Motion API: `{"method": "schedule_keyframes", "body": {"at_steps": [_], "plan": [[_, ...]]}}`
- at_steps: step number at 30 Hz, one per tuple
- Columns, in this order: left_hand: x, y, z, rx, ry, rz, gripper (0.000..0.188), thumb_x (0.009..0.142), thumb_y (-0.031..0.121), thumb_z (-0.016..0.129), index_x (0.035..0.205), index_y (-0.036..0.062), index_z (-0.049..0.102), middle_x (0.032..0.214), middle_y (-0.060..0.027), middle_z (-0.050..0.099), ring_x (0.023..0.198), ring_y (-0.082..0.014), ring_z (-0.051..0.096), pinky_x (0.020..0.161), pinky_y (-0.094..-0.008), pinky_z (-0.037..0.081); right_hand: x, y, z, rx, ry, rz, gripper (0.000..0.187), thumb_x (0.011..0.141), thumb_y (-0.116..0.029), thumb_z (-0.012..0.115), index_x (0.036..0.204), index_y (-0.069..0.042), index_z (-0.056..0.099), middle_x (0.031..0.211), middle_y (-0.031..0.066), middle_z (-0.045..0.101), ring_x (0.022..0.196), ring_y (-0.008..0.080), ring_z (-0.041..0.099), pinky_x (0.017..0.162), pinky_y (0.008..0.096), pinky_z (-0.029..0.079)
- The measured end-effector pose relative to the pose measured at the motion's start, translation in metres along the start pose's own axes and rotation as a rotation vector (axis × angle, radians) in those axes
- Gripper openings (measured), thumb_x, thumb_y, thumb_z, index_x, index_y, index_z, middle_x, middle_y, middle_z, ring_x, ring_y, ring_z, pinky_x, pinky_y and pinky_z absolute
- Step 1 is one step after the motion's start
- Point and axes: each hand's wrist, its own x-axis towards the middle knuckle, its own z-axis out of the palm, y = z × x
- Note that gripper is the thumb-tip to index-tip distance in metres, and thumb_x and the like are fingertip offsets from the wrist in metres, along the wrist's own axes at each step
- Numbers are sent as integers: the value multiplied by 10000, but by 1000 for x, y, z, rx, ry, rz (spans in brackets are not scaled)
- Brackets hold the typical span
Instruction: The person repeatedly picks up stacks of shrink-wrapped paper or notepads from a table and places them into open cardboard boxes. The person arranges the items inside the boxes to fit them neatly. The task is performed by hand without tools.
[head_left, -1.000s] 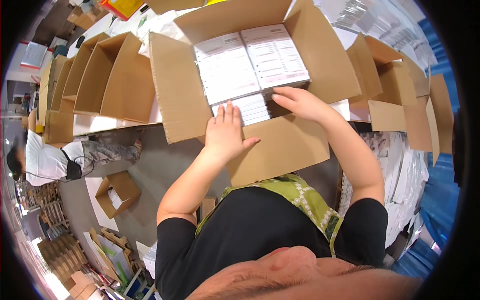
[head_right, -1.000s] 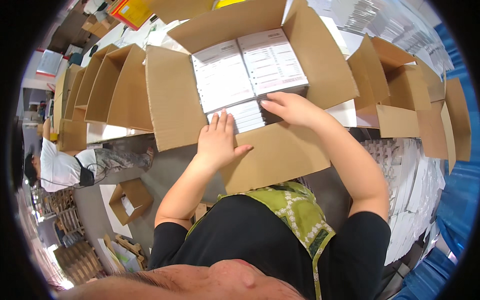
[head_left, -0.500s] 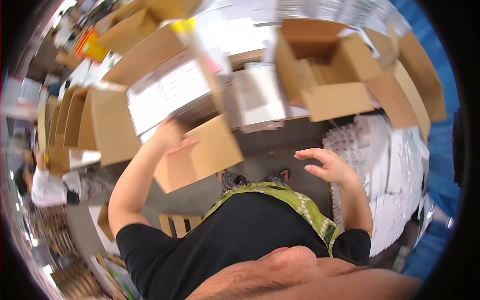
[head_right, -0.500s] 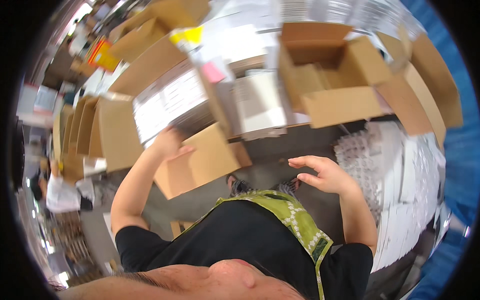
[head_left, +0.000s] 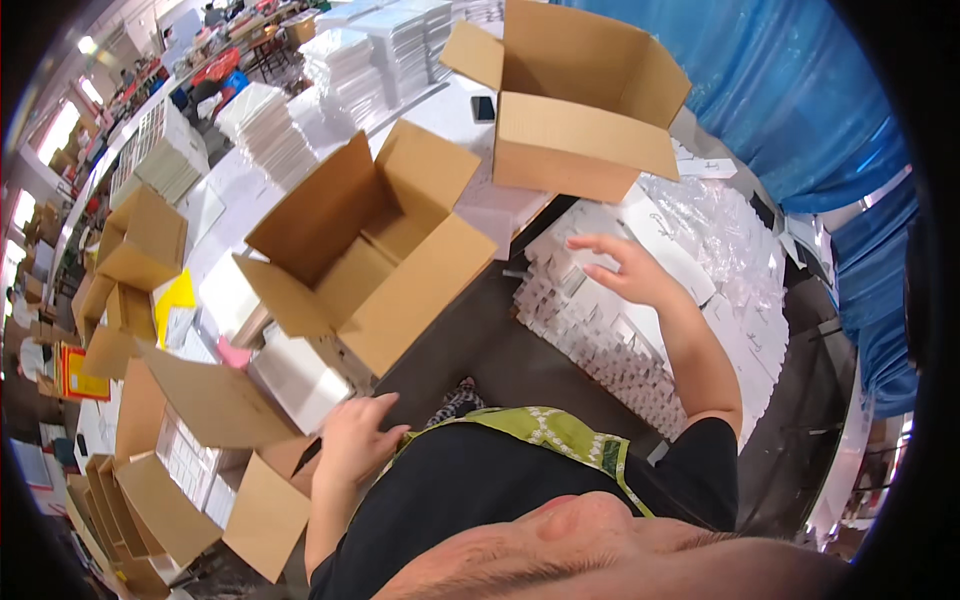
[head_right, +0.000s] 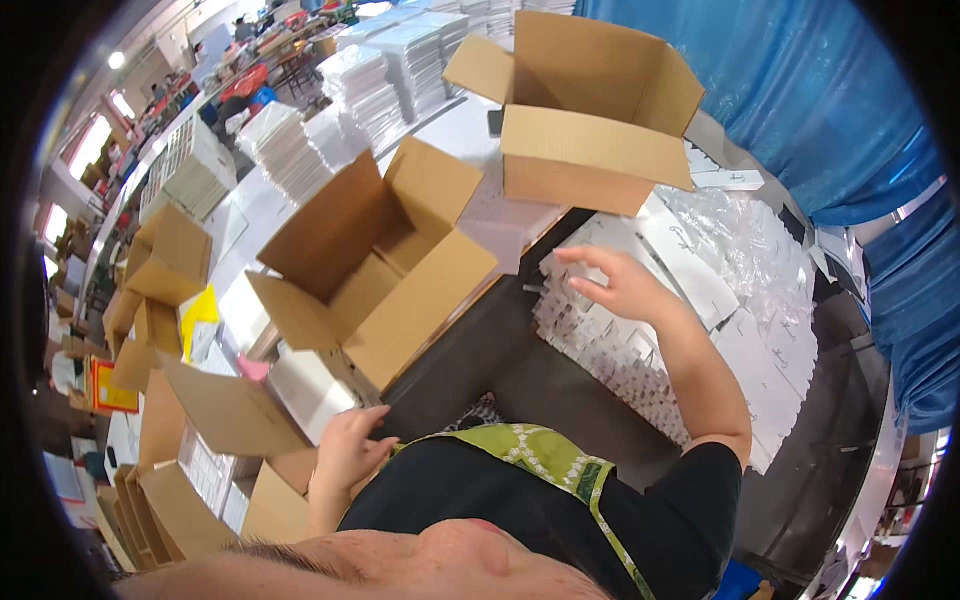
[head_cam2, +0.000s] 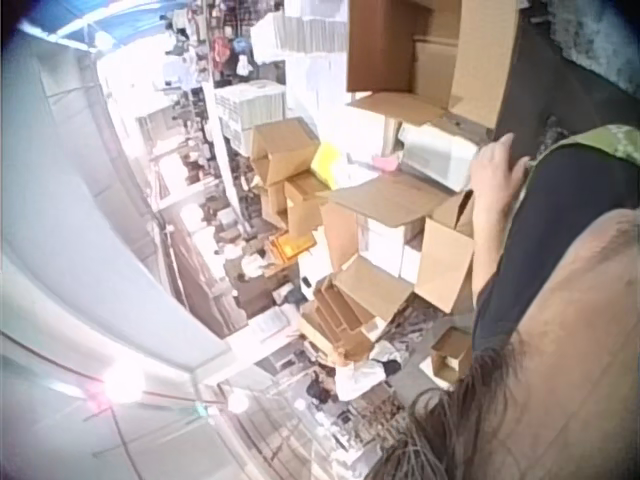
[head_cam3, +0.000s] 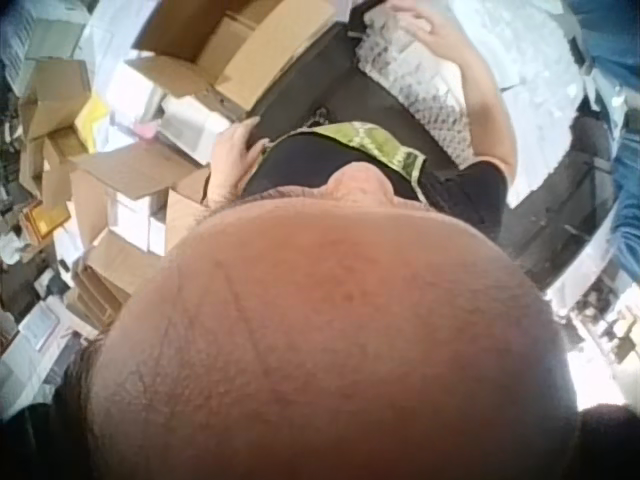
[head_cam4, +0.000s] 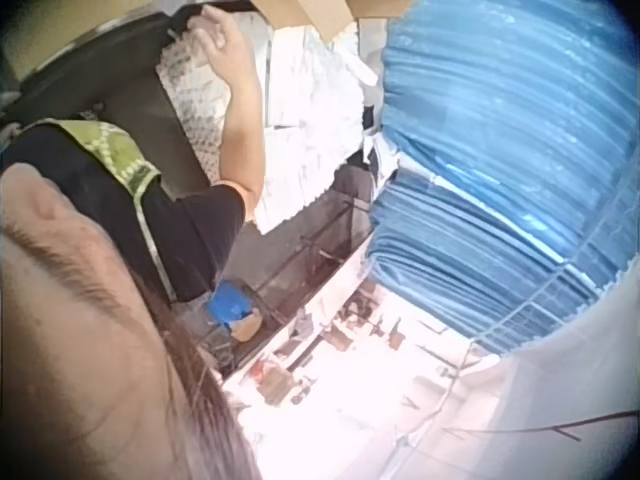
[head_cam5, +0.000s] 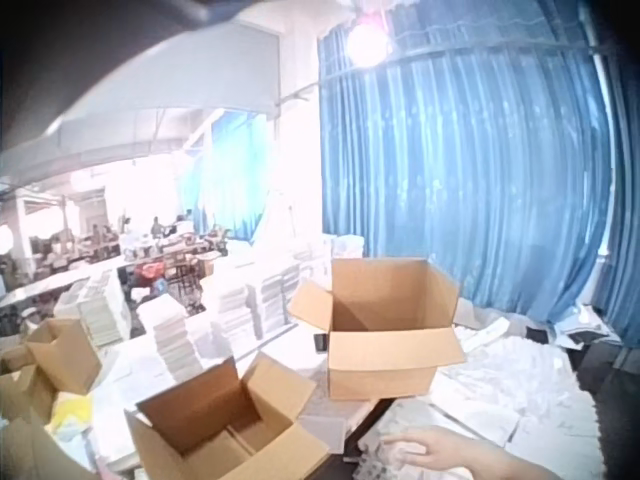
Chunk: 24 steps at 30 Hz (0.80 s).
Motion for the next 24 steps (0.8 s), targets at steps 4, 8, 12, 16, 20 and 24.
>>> {"method": "schedule_keyframes", "body": {"at_steps": [4,8,12,16,20,24], "plan": [[81,-11,12,-52,67,198,509,718,219,780,1172,92,586,924,-77,658,849,-310,606,758,-409,464,51,26,-39,-136,53,-21,381,902,-169,622,1270,-92,562,1222,98,618,1159,255,559,978,359,437],[175,0,15,36,-23,296,555,753,297,751,1234,97,558,1018,-110,636,948,-316,591,823,-423,461,93,52,-87,-174,100,71,383,908,-145,607,1282,-80,552,1242,81,614,1178,212,551,985,371,431],[279,27,15,132,-11,494,632,767,358,729,1310,117,513,1212,-127,554,1152,-322,515,946,-437,426,163,93,-129,67,156,197,372,937,-144,569,1294,-47,533,1213,79,622,1167,190,551,957,357,446],[403,47,44,195,119,589,697,762,433,710,1358,154,479,1372,-135,455,1290,-342,413,1027,-453,370,253,178,-174,157,182,354,432,949,-256,559,1321,-45,501,1219,103,604,1154,192,550,925,336,464],[502,63,80,197,281,530,822,726,485,730,1422,177,417,1474,-164,346,1375,-376,292,1081,-520,293,330,291,-164,308,97,666,605,932,-453,551,1368,-48,440,1277,133,555,1165,243,541,942,437,461],[566,55,115,251,113,339,971,607,625,731,1428,217,410,1477,-144,337,1382,-357,282,1090,-619,182,375,401,-130,369,-131,979,783,900,-604,512,1419,-37,362,1412,200,420,1269,325,462,976,492,444]]}}
